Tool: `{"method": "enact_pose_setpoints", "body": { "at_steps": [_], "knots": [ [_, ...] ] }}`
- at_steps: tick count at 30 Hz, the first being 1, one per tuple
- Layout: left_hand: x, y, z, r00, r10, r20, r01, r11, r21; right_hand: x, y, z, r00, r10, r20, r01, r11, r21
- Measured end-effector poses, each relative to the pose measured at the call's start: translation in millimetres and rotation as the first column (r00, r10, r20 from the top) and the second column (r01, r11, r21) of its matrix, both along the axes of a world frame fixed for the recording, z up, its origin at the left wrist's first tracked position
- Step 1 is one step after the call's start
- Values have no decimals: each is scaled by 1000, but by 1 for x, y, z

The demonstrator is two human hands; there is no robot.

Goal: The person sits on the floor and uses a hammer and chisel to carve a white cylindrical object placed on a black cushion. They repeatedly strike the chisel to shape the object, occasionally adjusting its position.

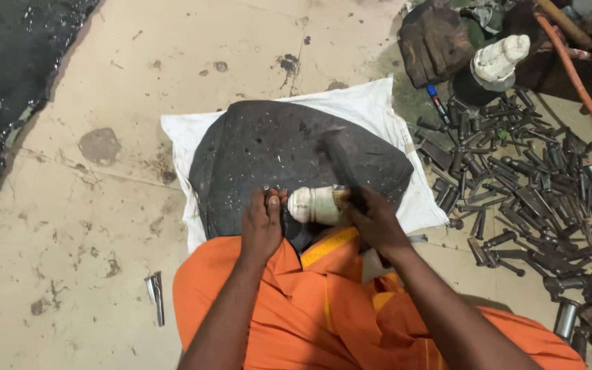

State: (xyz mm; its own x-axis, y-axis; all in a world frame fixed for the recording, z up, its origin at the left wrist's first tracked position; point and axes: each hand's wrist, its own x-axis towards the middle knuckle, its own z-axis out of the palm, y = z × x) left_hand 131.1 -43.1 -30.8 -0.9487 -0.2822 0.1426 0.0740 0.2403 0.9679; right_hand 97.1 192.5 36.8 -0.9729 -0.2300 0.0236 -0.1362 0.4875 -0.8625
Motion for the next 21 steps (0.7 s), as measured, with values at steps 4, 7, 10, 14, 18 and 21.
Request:
{"method": "enact_pose_setpoints", "body": {
  "at_steps": [4, 7, 10, 14, 18, 21],
  "knots": [
    [-6, -7, -7, 997, 53, 49, -55, 997, 51, -27, -13, 0, 992, -81, 97, 56, 969, 240],
    [-13, -8, -8, 997, 2, 79, -14, 988, 153, -53, -19, -4, 994, -111, -3, 107, 954, 281],
    [-16, -7, -7, 993, -55, 103, 56, 998, -10, -76, -19, -12, 991, -115, -63, 129, 934, 333],
    [-15, -7, -5, 982, -139, 126, 146, 988, -42, -76, 0, -22, 973, -81, 215, 66, 995, 76],
    [-11, -8, -3, 978, -160, 137, 170, 983, -64, -58, 12, -31, 958, -56, 283, 79, 994, -72],
    [-11, -7, -3, 983, -183, 35, 185, 979, -87, -55, 9, -36, 966, -79, 247, 108, 989, -105]
  ]
}}
